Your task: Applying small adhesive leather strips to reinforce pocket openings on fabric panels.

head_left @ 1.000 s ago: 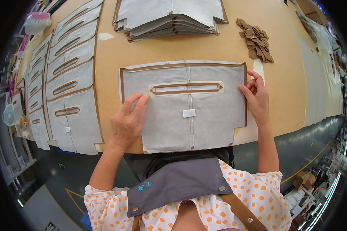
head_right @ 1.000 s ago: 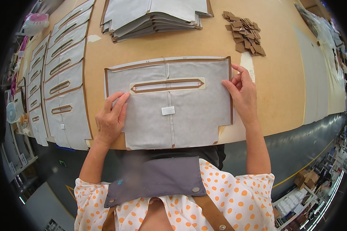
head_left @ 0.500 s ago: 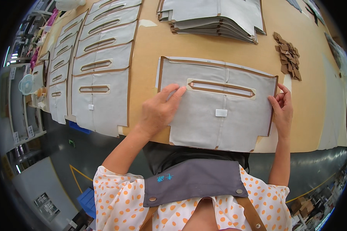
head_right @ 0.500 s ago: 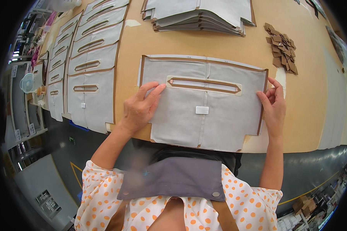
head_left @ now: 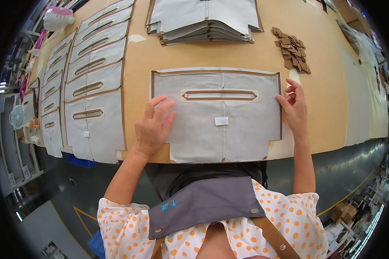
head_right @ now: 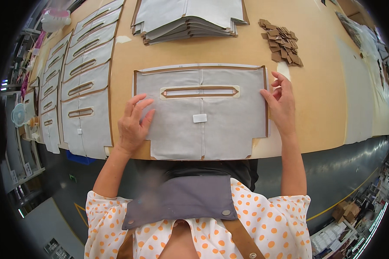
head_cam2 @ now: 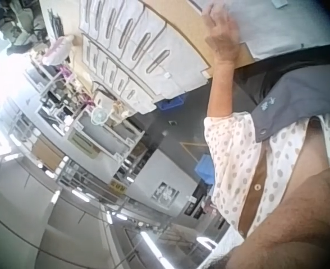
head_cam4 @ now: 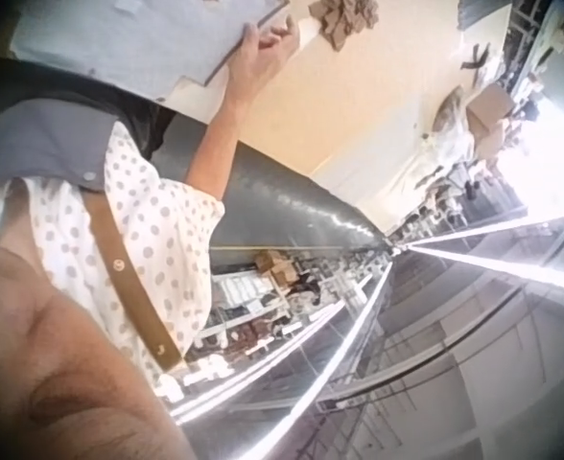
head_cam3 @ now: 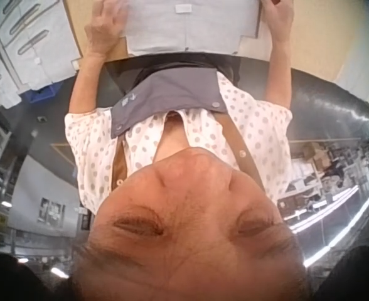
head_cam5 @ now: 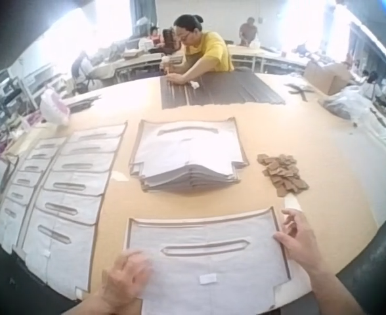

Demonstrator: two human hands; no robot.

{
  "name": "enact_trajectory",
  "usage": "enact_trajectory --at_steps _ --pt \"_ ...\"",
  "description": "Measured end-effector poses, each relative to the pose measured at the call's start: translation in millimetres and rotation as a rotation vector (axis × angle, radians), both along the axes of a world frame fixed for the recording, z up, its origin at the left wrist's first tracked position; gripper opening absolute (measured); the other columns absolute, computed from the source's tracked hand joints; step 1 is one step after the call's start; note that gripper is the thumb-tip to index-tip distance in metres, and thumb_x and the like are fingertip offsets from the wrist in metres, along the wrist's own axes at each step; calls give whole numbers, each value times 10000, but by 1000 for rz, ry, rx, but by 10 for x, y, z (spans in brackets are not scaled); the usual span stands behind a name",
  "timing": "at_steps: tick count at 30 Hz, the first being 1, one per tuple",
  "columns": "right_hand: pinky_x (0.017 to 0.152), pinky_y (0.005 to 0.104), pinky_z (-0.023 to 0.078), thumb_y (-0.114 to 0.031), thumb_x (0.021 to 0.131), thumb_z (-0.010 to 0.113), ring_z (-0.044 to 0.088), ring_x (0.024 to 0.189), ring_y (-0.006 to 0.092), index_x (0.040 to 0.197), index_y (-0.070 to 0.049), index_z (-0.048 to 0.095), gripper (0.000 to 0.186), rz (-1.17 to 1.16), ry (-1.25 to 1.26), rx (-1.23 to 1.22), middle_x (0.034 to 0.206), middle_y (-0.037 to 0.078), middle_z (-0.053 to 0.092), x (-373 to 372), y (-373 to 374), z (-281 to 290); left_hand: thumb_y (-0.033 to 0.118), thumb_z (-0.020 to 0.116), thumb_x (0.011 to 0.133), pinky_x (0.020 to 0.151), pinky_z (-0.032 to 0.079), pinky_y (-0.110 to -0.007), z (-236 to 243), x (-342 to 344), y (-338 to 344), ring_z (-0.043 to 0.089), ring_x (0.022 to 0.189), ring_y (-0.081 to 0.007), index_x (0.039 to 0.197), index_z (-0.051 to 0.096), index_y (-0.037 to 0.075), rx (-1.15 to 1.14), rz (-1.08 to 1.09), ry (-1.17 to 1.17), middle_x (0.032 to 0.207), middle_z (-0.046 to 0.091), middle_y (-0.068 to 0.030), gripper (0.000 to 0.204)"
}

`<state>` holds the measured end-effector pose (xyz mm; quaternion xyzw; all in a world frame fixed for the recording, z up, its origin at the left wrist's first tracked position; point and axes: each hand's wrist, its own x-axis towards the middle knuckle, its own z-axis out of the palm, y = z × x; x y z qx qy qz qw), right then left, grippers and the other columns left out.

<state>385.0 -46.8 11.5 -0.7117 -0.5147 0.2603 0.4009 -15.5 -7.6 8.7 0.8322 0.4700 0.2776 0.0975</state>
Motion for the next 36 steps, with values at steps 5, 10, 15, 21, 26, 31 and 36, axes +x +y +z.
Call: enact_trajectory --at_steps 5,10,15,21,26,31,36 --pt "775 247 470 -123 874 768 472 789 97 1362 -58 556 536 -43 -101 74 1078 18 524 -98 -32 108 102 733 910 520 422 -246 311 152 -58 510 607 -84 1213 657 109 -82 43 -134 1179 641 -35 312" --pt "818 269 474 -156 880 770 494 787 118 1284 -61 617 442 50 -96 183 1091 43 571 -616 -204 523 395 520 1054 670 504 -248 552 598 -113 614 859 -116 1295 622 29 -1460 85 -1456 1223 634 -81 449" --pt "827 326 431 -154 880 758 576 796 162 1156 -108 679 291 465 -73 171 1104 54 631 -1038 -372 623 448 429 1076 925 539 -351 540 1034 -229 648 1103 -232 1430 515 36 -1763 41 -1780 1334 608 -132 550" --pt "838 363 404 -150 836 763 629 871 154 1109 -139 694 281 526 -229 273 1035 19 646 -1190 -450 511 519 335 1081 983 496 -357 345 1096 -376 599 1188 -227 1507 421 74 -1853 -249 -1657 1445 550 -130 621" --pt "801 345 459 -114 787 797 638 856 207 1110 -126 711 334 547 -311 401 997 10 671 -1191 -528 346 526 332 1081 989 490 -343 406 1235 -506 590 1202 -191 1510 414 82 -1717 -60 -1451 1479 521 -120 622" --pt "749 350 519 -50 801 772 650 855 231 1105 -100 713 314 563 -340 423 979 38 672 -1129 -546 337 491 323 1091 989 503 -351 401 1273 -528 605 1189 -178 1491 437 71 -1731 -30 -1473 1433 559 -109 591" --pt "673 341 554 14 818 702 673 861 235 1104 -63 684 296 444 -241 387 985 63 668 -1024 -556 423 462 371 1088 959 509 -339 311 1434 -485 620 1115 -162 1382 545 72 -1828 15 -1506 1248 634 -58 519"
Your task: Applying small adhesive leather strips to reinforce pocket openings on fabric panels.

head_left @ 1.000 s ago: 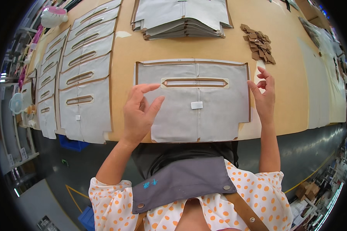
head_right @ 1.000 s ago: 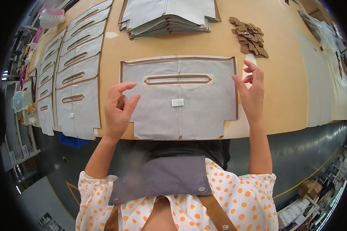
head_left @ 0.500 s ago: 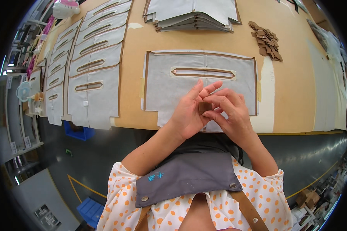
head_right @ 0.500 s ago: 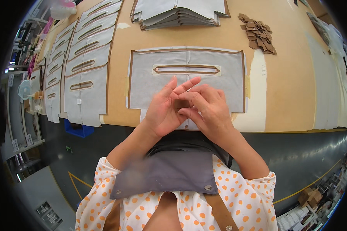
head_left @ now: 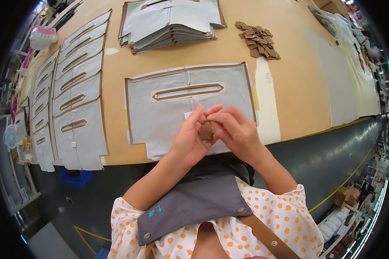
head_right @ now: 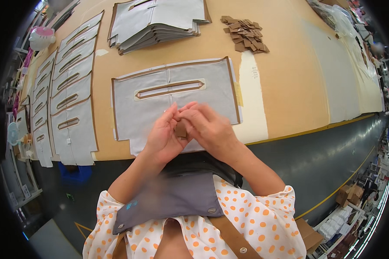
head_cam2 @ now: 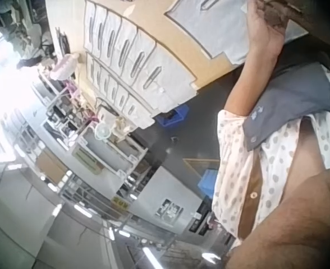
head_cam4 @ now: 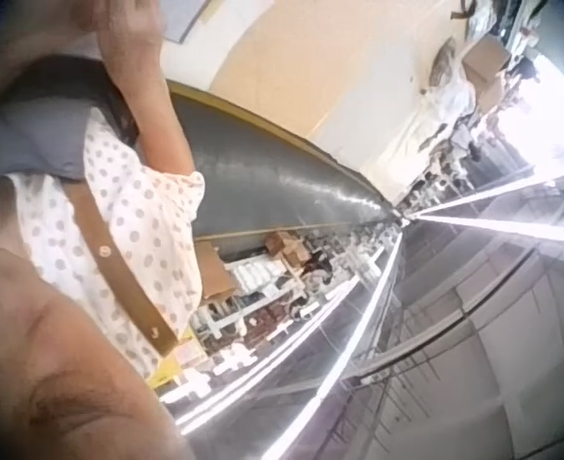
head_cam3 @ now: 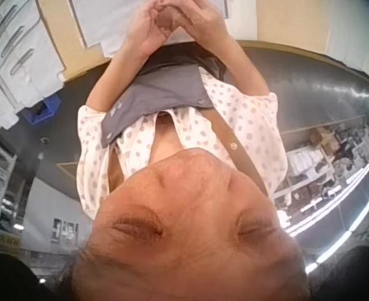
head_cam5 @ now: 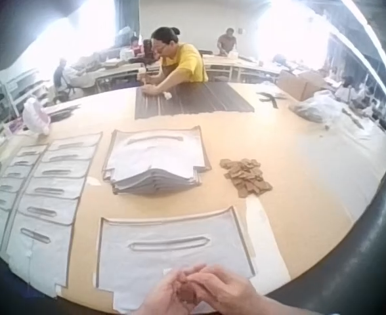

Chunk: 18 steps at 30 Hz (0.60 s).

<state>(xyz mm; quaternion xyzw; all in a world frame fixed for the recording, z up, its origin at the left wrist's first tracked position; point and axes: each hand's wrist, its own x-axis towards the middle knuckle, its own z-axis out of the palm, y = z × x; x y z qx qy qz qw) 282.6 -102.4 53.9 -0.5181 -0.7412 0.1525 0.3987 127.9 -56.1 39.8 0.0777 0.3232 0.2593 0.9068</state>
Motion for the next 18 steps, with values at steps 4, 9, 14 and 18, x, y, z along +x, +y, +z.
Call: enact_trajectory --at_steps 4,9,14,18 --pt "668 273 557 10 939 644 691 808 121 1065 -13 641 129 -174 573 -380 1058 82 691 285 30 69 399 455 1080 873 527 -293 16 131 28 631 1015 -121 1262 611 58 -119 46 25 1104 662 -27 417" --pt "725 263 573 -37 968 648 714 875 142 1030 -23 612 73 -241 793 -494 979 74 707 756 200 82 328 543 1056 638 476 -220 -80 0 198 598 743 -83 1230 651 49 161 -168 -73 991 663 12 346" --pt "773 276 590 -72 985 651 715 911 146 1098 -2 646 133 -232 802 -562 977 84 713 882 408 8 102 712 901 569 520 -292 -185 144 273 661 743 -152 1146 717 87 1917 -118 1039 1014 675 -32 245" --pt "776 268 587 -95 1000 634 708 931 135 1094 2 672 140 -228 783 -682 975 72 714 915 550 -72 98 716 864 598 546 -318 -371 149 359 682 768 -187 1132 717 75 2090 -170 1119 1079 676 -51 269"
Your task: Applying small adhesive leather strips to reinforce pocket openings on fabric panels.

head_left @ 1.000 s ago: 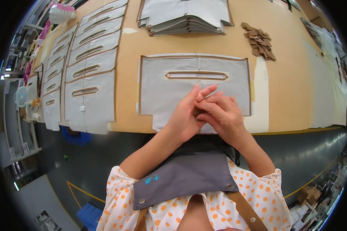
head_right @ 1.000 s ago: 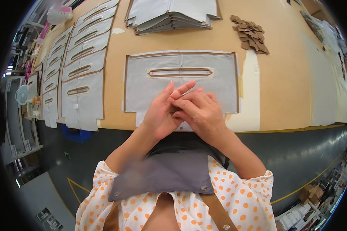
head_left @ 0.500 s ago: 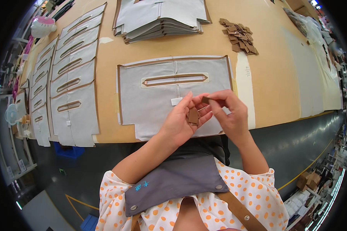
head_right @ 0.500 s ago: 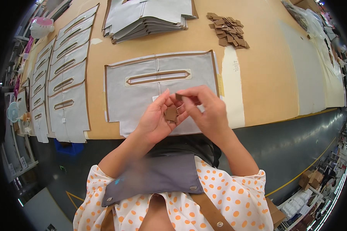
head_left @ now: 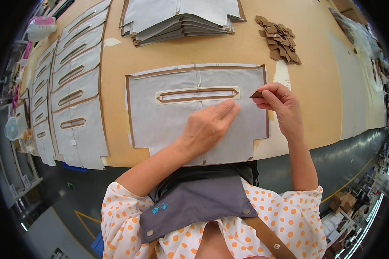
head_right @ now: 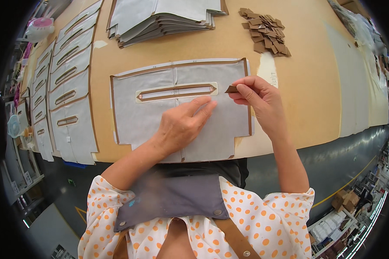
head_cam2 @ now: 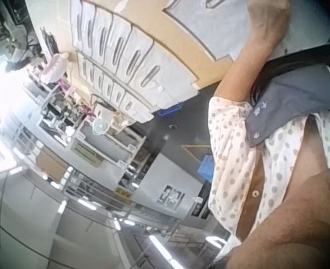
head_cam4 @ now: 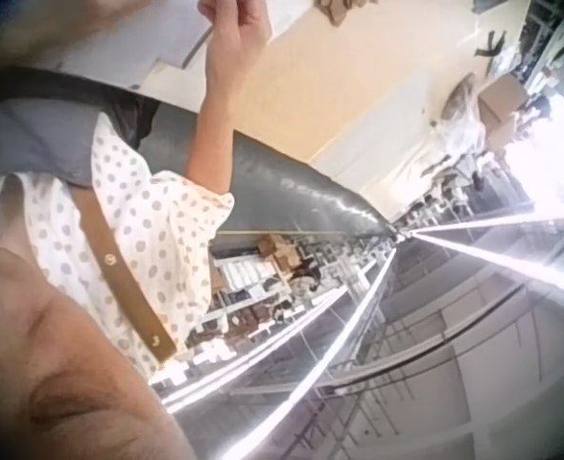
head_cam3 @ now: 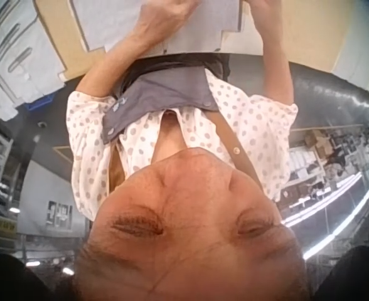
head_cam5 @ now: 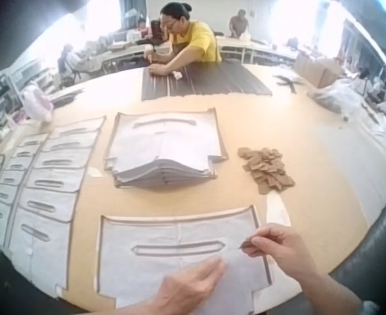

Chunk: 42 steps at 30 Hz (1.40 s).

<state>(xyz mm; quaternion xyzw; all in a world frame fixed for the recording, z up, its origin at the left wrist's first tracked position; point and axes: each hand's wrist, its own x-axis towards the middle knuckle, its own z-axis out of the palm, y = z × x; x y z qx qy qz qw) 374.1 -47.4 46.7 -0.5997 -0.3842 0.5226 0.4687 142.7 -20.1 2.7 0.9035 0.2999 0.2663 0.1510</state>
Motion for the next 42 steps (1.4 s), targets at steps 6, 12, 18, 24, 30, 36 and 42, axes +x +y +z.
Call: enact_trajectory --at_steps 6,12,18,24,30,36,42 --pt "598 220 522 -203 993 666 598 717 59 1013 -13 672 191 168 -145 -119 874 16 679 44 238 -63 69 690 825 591 546 -294 -42 -16 8 676 745 -172 1127 723 52 29 -34 45 1170 678 -58 305" --pt "494 202 463 -215 980 683 543 630 34 936 -46 644 179 227 -100 -251 783 -3 649 -58 406 -74 60 683 772 585 541 -286 -49 -25 7 658 726 -153 1121 726 37 12 -29 28 1179 677 -59 353" --pt "447 200 433 -216 987 674 511 513 26 949 -49 633 176 239 -94 -324 725 -2 644 -90 447 -121 62 675 772 571 530 -275 -36 -38 5 626 691 -136 1133 725 44 -2 -27 40 1181 666 -43 365" --pt "442 197 427 -217 993 665 512 505 28 951 -51 626 176 224 -128 -337 710 -1 640 -114 451 -118 85 665 773 566 513 -263 -54 -44 -8 578 666 -120 1142 724 58 5 -18 57 1200 648 -13 374" --pt "430 198 419 -219 995 665 502 481 30 947 -51 622 180 219 -132 -326 707 -1 642 -107 453 -130 96 644 781 561 501 -262 -56 -41 -13 549 656 -118 1158 711 62 14 -16 79 1229 633 2 385" --pt "427 195 421 -221 995 664 506 477 27 946 -51 622 182 218 -146 -330 703 -2 641 -117 451 -132 100 639 782 549 484 -258 -67 -33 -9 532 639 -112 1159 701 65 31 -9 59 1294 628 -4 384" --pt "427 194 419 -229 997 662 509 478 26 948 -49 622 191 226 -172 -326 696 -4 638 -122 452 -150 106 629 790 543 475 -254 -56 -34 -5 519 620 -109 1150 695 71 29 -5 71 1335 624 -15 367"
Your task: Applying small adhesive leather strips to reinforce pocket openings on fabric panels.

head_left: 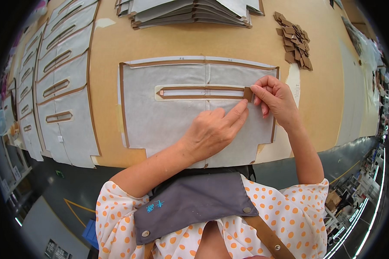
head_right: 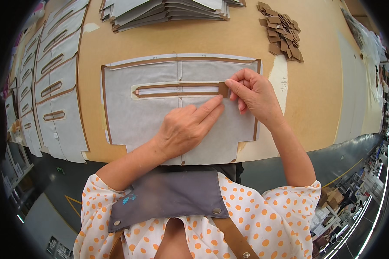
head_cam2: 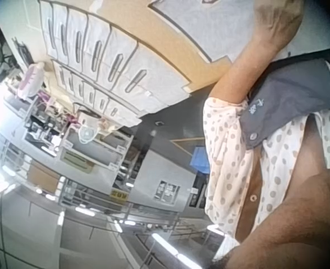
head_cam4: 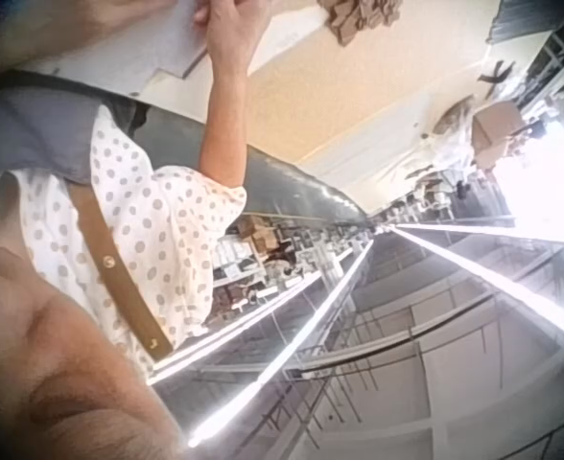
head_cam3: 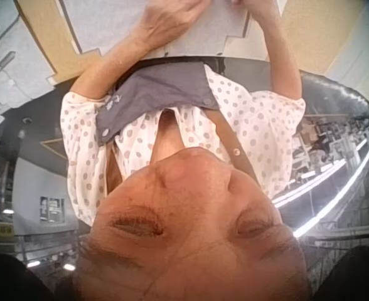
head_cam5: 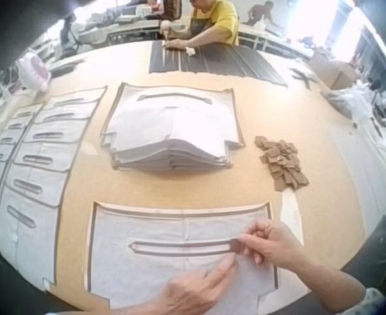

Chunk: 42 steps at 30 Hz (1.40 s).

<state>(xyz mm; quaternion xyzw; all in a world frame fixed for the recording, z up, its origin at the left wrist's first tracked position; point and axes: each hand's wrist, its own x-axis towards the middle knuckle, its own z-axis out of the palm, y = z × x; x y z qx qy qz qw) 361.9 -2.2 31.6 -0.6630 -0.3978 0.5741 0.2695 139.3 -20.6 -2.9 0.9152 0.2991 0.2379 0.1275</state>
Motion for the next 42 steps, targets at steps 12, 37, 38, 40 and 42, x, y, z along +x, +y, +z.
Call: enact_trajectory --at_steps 12,37,38,40,42 --pt "447 186 416 -227 1001 655 510 492 24 954 -52 620 184 -5 -24 14 700 -11 640 -24 -10 21 117 615 794 547 478 -260 -7 7 -4 528 624 -114 1147 689 74 -11 2 7 1343 626 -32 363" --pt "436 202 401 -208 982 674 490 475 36 914 -39 594 198 -27 -201 53 642 -5 593 -164 -26 62 113 616 788 533 479 -261 -27 23 -10 530 610 -121 1118 697 52 0 1 -29 1322 651 -78 345" --pt "435 202 400 -208 980 676 490 474 36 913 -41 587 200 -36 -208 61 639 -6 593 -171 -27 69 111 614 788 529 476 -259 -19 24 -7 524 605 -121 1117 697 51 6 1 -25 1319 654 -81 344" --pt "436 206 398 -205 977 680 482 467 39 917 -47 579 197 -51 -208 76 632 -8 588 -176 -37 51 109 616 793 535 487 -269 -23 28 -14 550 621 -126 1124 698 62 8 2 -17 1332 647 -83 344" --pt "436 210 396 -203 975 683 475 460 43 921 -52 572 195 -68 -206 96 624 -10 584 -190 -36 88 107 619 798 541 498 -280 -16 22 -14 575 637 -131 1131 698 74 14 3 -7 1344 640 -84 344"
